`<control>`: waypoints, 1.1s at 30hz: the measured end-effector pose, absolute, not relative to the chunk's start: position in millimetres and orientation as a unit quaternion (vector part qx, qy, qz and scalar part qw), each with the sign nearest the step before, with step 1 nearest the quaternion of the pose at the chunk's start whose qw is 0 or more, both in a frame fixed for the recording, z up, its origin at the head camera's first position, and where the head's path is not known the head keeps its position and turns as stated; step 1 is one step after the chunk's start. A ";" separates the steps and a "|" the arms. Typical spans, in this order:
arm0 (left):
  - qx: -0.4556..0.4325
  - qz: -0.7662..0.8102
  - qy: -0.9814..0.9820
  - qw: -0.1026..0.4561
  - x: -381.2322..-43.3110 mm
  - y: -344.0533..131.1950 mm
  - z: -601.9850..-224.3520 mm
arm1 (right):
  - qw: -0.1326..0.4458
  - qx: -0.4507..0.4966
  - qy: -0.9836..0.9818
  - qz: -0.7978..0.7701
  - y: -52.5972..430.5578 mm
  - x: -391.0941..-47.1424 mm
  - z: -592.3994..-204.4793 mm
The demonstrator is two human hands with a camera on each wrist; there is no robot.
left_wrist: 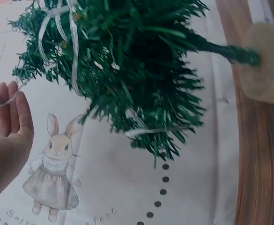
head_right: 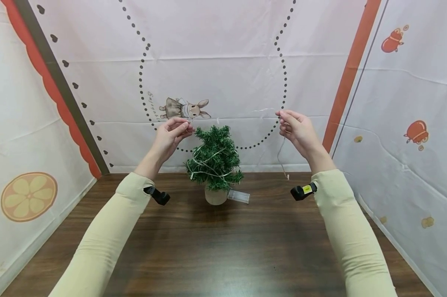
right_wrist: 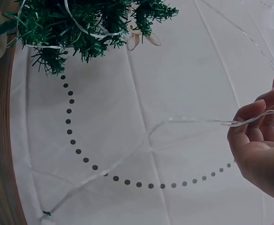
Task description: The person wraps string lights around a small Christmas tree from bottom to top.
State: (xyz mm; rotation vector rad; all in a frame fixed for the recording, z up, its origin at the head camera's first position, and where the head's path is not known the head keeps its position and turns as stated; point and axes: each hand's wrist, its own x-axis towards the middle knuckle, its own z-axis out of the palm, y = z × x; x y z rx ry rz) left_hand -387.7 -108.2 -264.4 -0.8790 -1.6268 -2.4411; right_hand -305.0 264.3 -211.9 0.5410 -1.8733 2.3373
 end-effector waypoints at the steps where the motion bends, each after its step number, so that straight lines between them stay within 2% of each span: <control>1: -0.292 -0.800 -0.522 0.039 -387.3 -107.6 -263.8 | 0.046 0.175 -0.611 0.771 265.1 -305.5 -212.6; 11: -0.384 -0.754 -0.532 0.019 -382.8 -125.2 -276.5 | -0.016 0.237 -0.599 0.764 282.8 -303.1 -226.2; 20: -0.381 -0.620 -0.685 0.044 -371.5 -135.9 -286.5 | -0.055 0.277 -0.632 0.721 296.4 -299.0 -241.2; 33: -0.419 -0.501 -0.754 0.068 -333.4 -114.8 -273.3 | -0.059 0.311 -0.628 0.711 322.7 -289.6 -261.2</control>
